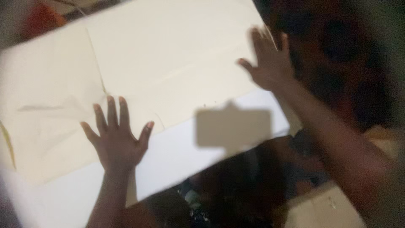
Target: The person folds a cream-colored collared shirt by hand on a white surface, smoothing the fabric and bringing the sleeves inward.
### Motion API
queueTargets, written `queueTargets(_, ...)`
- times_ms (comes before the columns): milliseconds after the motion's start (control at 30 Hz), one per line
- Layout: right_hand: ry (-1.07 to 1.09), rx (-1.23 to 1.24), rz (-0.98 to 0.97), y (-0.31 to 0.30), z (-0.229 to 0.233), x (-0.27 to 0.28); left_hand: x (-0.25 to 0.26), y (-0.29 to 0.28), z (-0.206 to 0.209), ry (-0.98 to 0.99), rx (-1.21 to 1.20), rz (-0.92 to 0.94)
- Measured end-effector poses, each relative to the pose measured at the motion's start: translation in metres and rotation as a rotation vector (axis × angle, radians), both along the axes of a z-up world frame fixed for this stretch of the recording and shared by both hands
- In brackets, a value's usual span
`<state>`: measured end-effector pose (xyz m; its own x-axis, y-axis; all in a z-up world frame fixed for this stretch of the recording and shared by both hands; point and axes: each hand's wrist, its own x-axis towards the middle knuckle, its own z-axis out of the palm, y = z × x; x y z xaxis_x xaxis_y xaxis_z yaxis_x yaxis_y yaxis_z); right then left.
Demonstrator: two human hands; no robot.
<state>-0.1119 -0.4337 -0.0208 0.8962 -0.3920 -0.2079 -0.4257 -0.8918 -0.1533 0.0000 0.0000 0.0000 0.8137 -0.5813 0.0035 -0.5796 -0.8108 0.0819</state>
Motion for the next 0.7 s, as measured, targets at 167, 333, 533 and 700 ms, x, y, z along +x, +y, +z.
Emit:
queueTargets(167,-0.084,-0.157,-0.173,-0.019,-0.006,0.005,-0.002,-0.006,0.003,-0.041,-0.05,-0.011)
queueTargets(333,-0.187,0.12,0.325,0.087,0.001,0.074,-0.001,-0.007,0.012,-0.052,-0.042,-0.009)
queueTargets(533,-0.009,0.179,0.491,0.091,-0.016,0.107,-0.005,-0.009,0.017,-0.063,-0.075,0.004)
queueTargets(700,-0.02,0.023,0.052,-0.065,-0.032,0.1,-0.009,-0.009,0.017,-0.064,-0.071,0.019)
